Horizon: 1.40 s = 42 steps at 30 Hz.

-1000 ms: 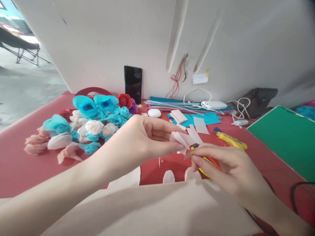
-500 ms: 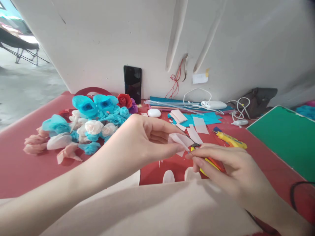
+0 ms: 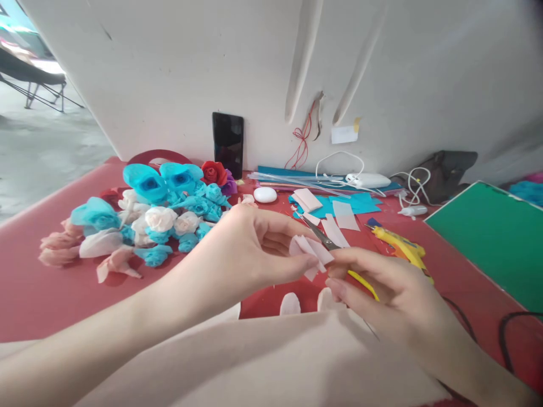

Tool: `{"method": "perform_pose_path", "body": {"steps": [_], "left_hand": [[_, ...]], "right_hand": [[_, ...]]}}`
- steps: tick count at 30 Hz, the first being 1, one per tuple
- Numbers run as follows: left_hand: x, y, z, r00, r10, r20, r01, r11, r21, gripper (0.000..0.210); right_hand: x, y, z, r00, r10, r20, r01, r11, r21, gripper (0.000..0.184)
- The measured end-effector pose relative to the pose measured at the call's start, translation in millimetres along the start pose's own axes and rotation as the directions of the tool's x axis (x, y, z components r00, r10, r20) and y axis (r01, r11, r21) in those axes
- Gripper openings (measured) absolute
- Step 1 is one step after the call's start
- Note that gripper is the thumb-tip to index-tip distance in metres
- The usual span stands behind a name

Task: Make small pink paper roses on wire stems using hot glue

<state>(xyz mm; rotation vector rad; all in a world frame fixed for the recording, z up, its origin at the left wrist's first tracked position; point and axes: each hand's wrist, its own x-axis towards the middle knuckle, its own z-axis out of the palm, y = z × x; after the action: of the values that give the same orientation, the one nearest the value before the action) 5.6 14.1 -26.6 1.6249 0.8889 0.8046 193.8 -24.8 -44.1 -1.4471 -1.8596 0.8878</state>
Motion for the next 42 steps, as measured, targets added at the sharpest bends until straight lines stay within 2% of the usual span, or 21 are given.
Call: {"method": "perform_pose_path", "body": {"steps": [4, 8, 13, 17, 19, 23, 26, 29, 35, 39, 42], "left_hand": [[1.0, -3.6, 1.8, 1.0, -0.008, -0.028, 0.01, 0.998, 0.06, 0.014], [3.0, -5.3, 1.6, 0.998, -0.02, -0.053, 0.026, 0.993, 0.112, 0.022], [2.3, -2.2, 2.0, 0.999, -0.033, -0.018, 0.034, 0.999, 0.041, 0.022], [-0.4, 5.0, 1.3, 0.996, -0.073, 0.053, 0.078, 0.992, -0.095, 0.041], [-1.0, 6.1, 0.0, 0.994, -0.081, 0.078, 0.095, 0.976, -0.194, 0.041], [0.8, -1.6, -1.0, 0.995, 0.008, 0.102, 0.033, 0.915, -0.403, 0.026], [1.6, -9.4, 2.7, 0.99, 0.055, 0.131, 0.012, 0.888, -0.46, 0.034], [-0.3, -11.2, 8.8, 0.991, 0.034, 0.131, 0.029, 0.89, -0.456, 0.036], [-5.9, 0.2, 12.1, 0.984, 0.137, 0.118, -0.084, 0.923, -0.376, 0.031], [-8.4, 6.3, 12.1, 0.99, 0.104, 0.092, -0.083, 0.973, -0.214, 0.024], [-8.3, 6.0, 14.6, 0.985, 0.174, 0.003, -0.173, 0.981, -0.086, 0.014]], "right_hand": [[-0.4, 3.7, -1.0, 0.996, -0.092, 0.009, 0.093, 0.993, -0.068, 0.011], [-0.8, 0.7, -2.0, 0.987, -0.162, -0.004, 0.16, 0.981, -0.11, 0.011], [1.0, -2.2, -1.3, 0.971, -0.237, -0.02, 0.234, 0.967, -0.104, 0.015], [-0.3, -4.0, 0.2, 0.979, -0.159, -0.125, 0.163, 0.986, 0.023, 0.014], [-1.5, -4.3, -0.3, 0.979, -0.101, -0.175, 0.125, 0.983, 0.132, 0.012], [-2.1, 0.0, -4.1, 0.983, -0.152, -0.104, 0.179, 0.923, 0.34, 0.016], [-0.8, 5.9, -5.1, 0.983, -0.175, -0.045, 0.178, 0.883, 0.434, 0.016], [0.2, 9.7, -2.4, 0.992, -0.128, -0.024, 0.124, 0.874, 0.47, 0.014], [-1.7, 10.5, 1.0, 1.0, -0.016, -0.022, 0.025, 0.857, 0.515, 0.015], [0.4, 10.4, 1.5, 0.998, -0.064, -0.022, 0.065, 0.842, 0.536, 0.007], [1.5, 7.0, 3.4, 0.994, -0.108, -0.034, 0.111, 0.863, 0.492, 0.01]]}}
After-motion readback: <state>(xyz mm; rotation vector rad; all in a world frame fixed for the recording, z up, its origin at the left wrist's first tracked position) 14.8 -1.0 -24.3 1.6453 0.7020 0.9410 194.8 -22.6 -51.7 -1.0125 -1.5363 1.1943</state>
